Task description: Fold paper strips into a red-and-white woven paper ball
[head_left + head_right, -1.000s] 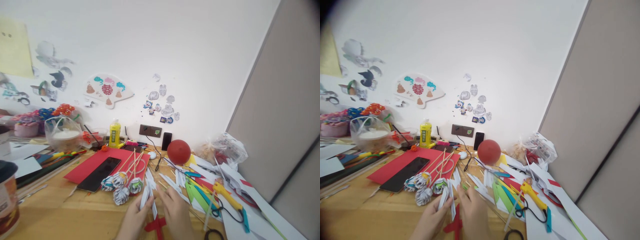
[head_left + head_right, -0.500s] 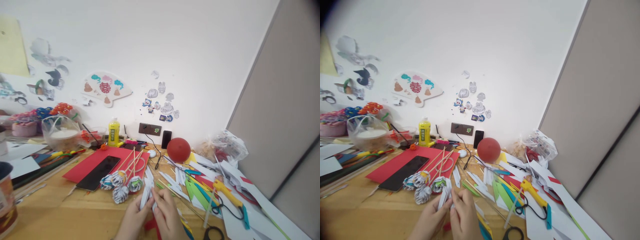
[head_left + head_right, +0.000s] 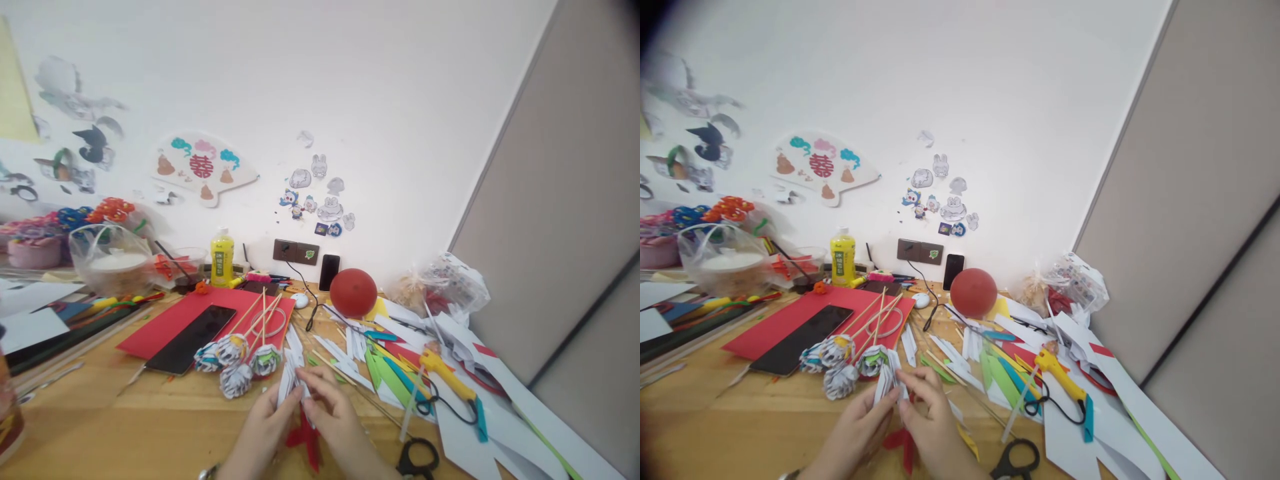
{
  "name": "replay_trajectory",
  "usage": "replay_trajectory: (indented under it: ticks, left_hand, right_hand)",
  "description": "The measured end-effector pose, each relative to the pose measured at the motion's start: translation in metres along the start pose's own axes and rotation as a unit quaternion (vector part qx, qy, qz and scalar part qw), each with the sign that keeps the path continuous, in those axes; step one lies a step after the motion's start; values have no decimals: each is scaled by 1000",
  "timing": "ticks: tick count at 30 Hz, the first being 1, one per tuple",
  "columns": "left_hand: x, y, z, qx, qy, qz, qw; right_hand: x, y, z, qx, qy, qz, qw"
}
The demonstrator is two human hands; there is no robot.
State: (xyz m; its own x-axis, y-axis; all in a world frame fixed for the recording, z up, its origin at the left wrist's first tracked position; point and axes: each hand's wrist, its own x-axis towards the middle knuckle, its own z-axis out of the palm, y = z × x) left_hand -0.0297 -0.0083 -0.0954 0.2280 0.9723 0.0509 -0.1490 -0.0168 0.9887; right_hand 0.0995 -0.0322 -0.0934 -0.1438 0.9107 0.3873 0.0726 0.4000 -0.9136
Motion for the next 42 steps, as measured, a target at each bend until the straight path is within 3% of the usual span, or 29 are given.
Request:
replay_trajectory:
  ticks: [8,11,14,17,21,25,28,31,34,37,42]
  left_hand:
    - [-1,6,1,6,4,-12,1000]
    - [0,4,0,14,21,-10,1000]
    - [3,2,-5,24,55,1,998]
    - [6,2,-10,45,79,17,996]
    - [5,6,-12,91,99,37,990]
    - [4,8,-12,110,99,36,988]
    - [4,7,-12,113,97,41,988]
    - [5,9,-13,133,101,60,984]
    - [4,12,-12,155,89,71,981]
    - [1,13,-10,157,37,75,984]
    - [-5,7,-6,167,-45,78,982]
  right_hand:
    - [-1,2,-4,-15,-23,0,1000]
    - [0,-1,-6,-32,10,2,999]
    - [1,-8,-9,-119,64,13,991]
    - [0,-15,-11,-276,70,50,957]
    - [-5,-17,-6,-434,24,94,896]
    - [-6,-15,-1,-521,-14,104,847]
    - [-4,-14,-2,-542,-21,96,835]
    - [-2,-14,-6,-517,8,74,853]
    - [0,-16,-9,-413,66,45,907]
    - [-1,-19,-7,-285,107,18,952]
    - [-3,-19,-2,-265,135,-51,953]
